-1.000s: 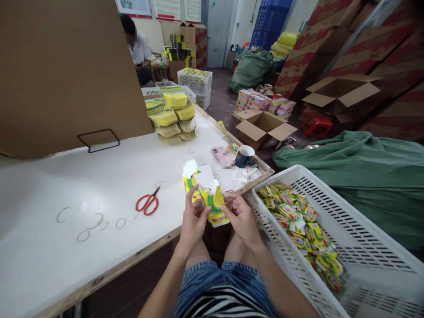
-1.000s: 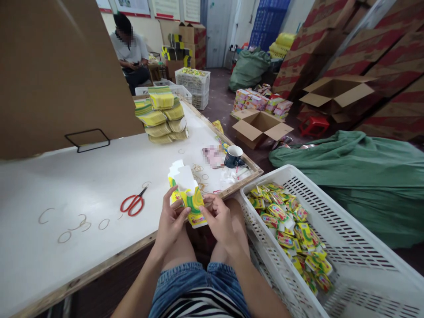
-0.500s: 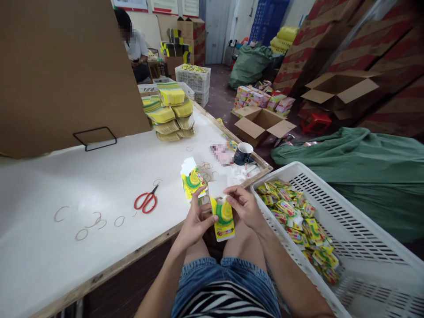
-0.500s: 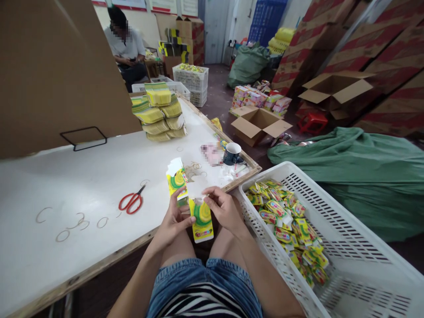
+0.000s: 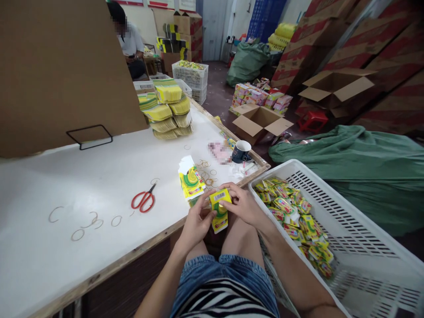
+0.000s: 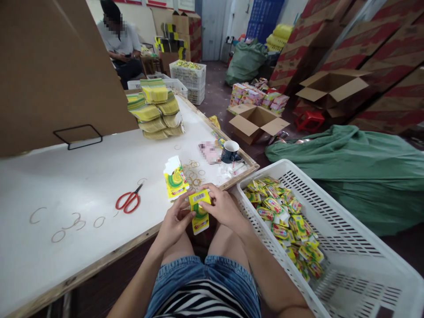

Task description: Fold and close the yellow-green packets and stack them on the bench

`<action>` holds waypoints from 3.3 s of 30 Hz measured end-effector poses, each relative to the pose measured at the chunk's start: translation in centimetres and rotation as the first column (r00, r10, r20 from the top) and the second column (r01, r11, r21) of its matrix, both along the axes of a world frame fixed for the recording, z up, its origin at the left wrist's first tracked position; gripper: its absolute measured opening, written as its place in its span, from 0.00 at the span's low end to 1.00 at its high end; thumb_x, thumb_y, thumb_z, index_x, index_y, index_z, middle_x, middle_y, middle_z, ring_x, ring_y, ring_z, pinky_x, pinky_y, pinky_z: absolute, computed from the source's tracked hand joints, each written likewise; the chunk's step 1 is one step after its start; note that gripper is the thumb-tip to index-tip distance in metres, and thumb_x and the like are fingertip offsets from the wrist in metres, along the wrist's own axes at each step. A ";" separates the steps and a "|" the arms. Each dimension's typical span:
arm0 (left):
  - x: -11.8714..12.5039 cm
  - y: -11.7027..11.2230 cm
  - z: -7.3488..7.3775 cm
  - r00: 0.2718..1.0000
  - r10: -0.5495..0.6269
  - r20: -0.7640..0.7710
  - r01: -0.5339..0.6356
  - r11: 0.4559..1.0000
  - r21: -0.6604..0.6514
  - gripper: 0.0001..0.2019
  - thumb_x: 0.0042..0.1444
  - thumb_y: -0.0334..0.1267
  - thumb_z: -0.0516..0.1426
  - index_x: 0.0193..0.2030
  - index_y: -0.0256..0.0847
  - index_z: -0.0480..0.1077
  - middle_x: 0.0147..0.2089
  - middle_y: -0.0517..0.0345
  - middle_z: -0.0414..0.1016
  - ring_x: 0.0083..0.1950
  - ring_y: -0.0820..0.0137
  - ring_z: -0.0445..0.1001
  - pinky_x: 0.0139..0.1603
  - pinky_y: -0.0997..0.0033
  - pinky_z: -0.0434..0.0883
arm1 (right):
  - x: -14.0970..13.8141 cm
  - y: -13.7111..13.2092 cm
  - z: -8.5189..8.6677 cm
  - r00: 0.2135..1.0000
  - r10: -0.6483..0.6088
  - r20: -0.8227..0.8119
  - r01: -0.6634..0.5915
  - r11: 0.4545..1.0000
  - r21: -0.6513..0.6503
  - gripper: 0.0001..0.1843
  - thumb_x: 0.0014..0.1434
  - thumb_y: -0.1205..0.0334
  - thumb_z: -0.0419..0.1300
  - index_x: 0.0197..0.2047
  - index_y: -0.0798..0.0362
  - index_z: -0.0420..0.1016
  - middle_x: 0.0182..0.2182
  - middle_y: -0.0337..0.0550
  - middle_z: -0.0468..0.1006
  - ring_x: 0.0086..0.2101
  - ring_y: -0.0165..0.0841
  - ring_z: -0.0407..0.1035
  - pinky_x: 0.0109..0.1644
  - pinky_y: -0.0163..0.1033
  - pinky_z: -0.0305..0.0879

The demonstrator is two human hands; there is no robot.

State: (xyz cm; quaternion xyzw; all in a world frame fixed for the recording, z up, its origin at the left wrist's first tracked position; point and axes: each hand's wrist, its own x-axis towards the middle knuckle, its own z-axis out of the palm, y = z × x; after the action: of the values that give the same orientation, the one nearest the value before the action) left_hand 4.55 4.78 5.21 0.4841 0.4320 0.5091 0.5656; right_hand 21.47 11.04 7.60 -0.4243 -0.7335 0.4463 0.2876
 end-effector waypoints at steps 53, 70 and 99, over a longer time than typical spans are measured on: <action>-2.8 2.1 -1.6 0.897 0.440 -0.041 -0.422 0.882 0.210 0.31 0.60 0.50 0.57 0.67 0.41 0.58 0.71 0.43 0.57 0.72 0.58 0.55 0.69 0.55 0.57 | -4.3 1.5 -5.1 0.850 -0.351 -0.393 0.261 0.928 -0.264 0.19 0.52 0.47 0.65 0.39 0.53 0.72 0.30 0.43 0.81 0.32 0.36 0.76 0.40 0.42 0.73; -0.8 1.7 0.4 0.899 0.114 0.424 -0.084 0.993 -0.087 0.21 0.46 0.49 0.68 0.43 0.37 0.76 0.41 0.49 0.82 0.47 0.56 0.79 0.46 0.61 0.76 | -3.6 -3.1 -1.6 0.812 -0.370 -0.451 0.232 0.914 -0.333 0.18 0.48 0.49 0.70 0.35 0.54 0.77 0.30 0.43 0.80 0.31 0.35 0.74 0.38 0.40 0.73; -1.2 0.0 0.6 0.964 -0.084 0.253 0.097 0.995 -0.038 0.39 0.52 0.39 0.65 0.67 0.50 0.50 0.47 0.50 0.79 0.43 0.62 0.81 0.43 0.64 0.76 | -0.8 0.1 -1.5 0.942 -0.078 -0.327 0.112 0.990 0.086 0.11 0.62 0.52 0.59 0.40 0.51 0.73 0.33 0.42 0.75 0.34 0.34 0.71 0.38 0.37 0.68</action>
State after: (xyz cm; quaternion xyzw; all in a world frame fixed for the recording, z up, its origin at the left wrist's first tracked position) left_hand 3.35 4.74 5.84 0.4207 0.3473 0.5288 0.6502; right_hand 20.70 11.10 6.14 -0.3652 -0.6774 0.4566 0.4465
